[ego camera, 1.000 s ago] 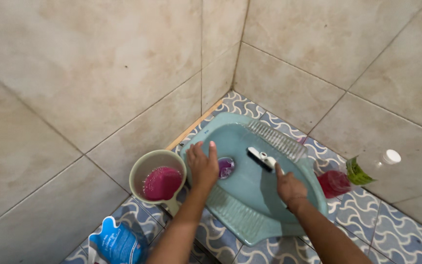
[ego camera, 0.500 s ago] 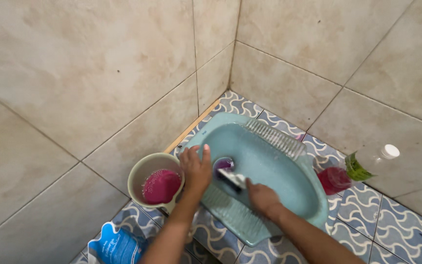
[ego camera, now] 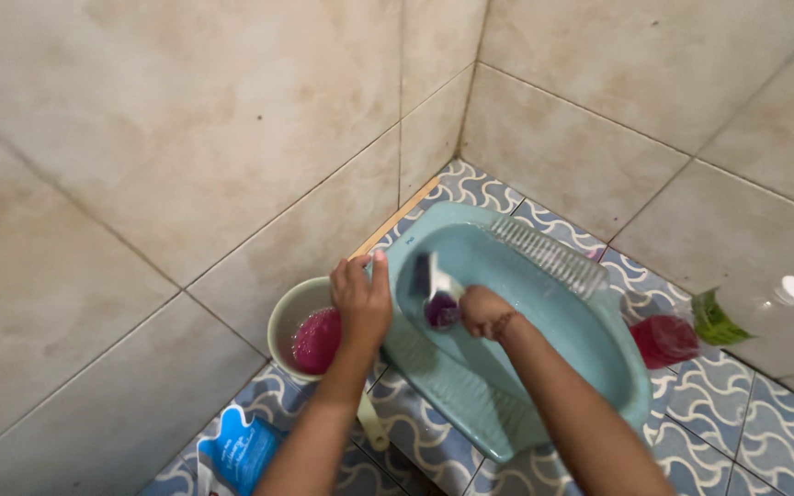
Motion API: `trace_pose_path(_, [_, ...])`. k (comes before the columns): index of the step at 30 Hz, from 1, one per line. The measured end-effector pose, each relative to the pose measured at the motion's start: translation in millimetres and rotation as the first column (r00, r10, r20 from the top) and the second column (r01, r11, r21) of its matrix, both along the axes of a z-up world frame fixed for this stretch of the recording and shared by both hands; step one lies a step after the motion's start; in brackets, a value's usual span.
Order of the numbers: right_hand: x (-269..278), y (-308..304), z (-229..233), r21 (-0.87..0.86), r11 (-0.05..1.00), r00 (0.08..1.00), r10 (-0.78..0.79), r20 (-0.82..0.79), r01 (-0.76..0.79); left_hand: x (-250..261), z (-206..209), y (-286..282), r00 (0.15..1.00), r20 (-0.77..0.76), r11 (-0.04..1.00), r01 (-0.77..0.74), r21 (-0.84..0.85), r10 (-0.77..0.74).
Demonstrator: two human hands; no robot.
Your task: The person cleans a squat toilet by pouring pink liquid from a bottle and water from a bucket into the basin, then scrubbing the ceramic surface with a brush.
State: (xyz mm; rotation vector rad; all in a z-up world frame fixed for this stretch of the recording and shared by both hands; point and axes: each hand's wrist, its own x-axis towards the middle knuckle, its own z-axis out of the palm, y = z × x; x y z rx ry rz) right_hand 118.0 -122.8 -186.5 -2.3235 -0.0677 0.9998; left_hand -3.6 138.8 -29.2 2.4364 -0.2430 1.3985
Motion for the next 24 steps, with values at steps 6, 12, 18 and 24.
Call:
trace_pose_path(6, [-35,67,-23,-0.501,0.672,0.447,0.739,0.504,-0.546,3,8,-14,0.959,-0.253,0.829,-0.035,-0.559,-0.13])
trace_pose_path(12, [4,32,-3,-0.103,0.987,0.971,0.138,0.196,-0.119,6,5,-17,0.972,-0.231,0.878,-0.082,-0.472,-0.034])
trace_pose_path(18, [-52,36,11,-0.06,0.996,0.906,0.085,0.414,-0.066,4,5,-10,0.978,-0.192,0.884,-0.023,-0.467,-0.076])
trace_pose_path(24, [-72,-9,127,-0.182,0.958,0.682,-0.019,0.731,0.221,3,10,-6,0.979,-0.199,0.862,-0.057,-0.504,-0.052])
